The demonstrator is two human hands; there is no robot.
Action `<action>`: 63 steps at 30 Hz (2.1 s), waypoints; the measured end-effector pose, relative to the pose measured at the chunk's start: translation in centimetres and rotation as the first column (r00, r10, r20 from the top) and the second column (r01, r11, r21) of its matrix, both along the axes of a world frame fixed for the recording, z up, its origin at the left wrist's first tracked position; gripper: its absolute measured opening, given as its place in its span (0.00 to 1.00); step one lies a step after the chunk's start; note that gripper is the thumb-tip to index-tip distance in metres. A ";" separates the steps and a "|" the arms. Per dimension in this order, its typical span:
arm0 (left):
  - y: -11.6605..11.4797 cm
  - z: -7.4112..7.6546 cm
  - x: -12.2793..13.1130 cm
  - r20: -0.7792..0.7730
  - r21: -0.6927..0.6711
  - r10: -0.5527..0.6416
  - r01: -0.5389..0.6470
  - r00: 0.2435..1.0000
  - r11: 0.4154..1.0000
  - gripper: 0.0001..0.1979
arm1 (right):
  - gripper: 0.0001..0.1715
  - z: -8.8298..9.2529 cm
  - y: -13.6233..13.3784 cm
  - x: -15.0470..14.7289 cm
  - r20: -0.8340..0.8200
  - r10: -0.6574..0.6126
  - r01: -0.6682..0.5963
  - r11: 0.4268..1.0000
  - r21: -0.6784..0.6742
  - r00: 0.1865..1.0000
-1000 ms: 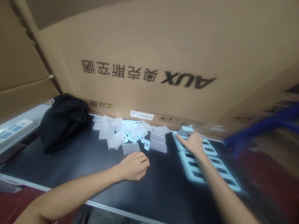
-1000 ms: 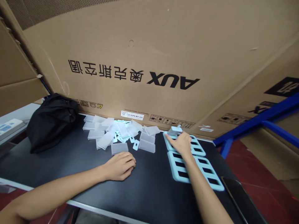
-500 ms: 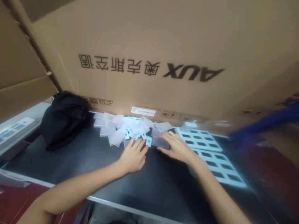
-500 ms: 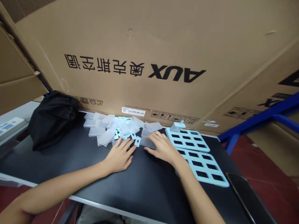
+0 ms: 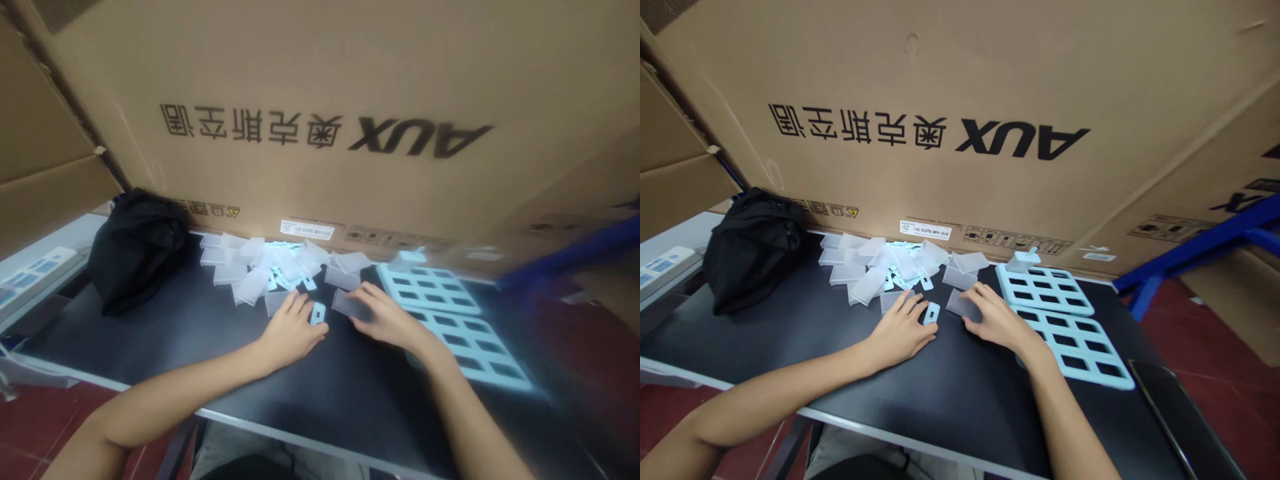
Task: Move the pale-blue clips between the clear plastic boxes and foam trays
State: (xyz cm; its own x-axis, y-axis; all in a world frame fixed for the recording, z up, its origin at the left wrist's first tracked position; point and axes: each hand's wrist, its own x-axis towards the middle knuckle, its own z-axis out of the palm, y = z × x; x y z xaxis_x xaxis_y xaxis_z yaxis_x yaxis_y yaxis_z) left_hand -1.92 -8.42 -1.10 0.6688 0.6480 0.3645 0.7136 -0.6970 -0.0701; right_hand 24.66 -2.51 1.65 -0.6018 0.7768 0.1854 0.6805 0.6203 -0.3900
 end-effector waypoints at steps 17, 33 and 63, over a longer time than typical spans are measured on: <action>0.7 0.5 -0.8 0.525 -0.297 0.097 0.075 0.845 0.952 0.05 | 0.14 1.3 -2.2 -0.3 -0.328 -0.216 0.200 0.976 -0.085 0.920; 0.9 1.5 -1.1 0.854 -0.496 0.300 0.489 0.426 0.717 0.11 | 0.10 2.2 -4.2 -3.9 -0.489 -0.138 0.076 0.987 -0.144 0.861; 0.5 -2.4 -1.6 0.764 -0.317 0.012 0.358 0.645 0.878 0.35 | 0.23 0.2 -5.4 -7.0 -0.740 -0.172 -0.191 0.906 -0.378 0.650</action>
State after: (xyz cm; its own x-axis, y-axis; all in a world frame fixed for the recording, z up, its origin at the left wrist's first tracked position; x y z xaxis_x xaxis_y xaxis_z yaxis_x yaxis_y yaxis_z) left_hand -3.53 -7.97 -3.51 0.4177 0.7516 0.5106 0.2583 -0.6370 0.7263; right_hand 17.66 -7.95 1.89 -0.4028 0.8791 0.2547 0.0370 0.2937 -0.9552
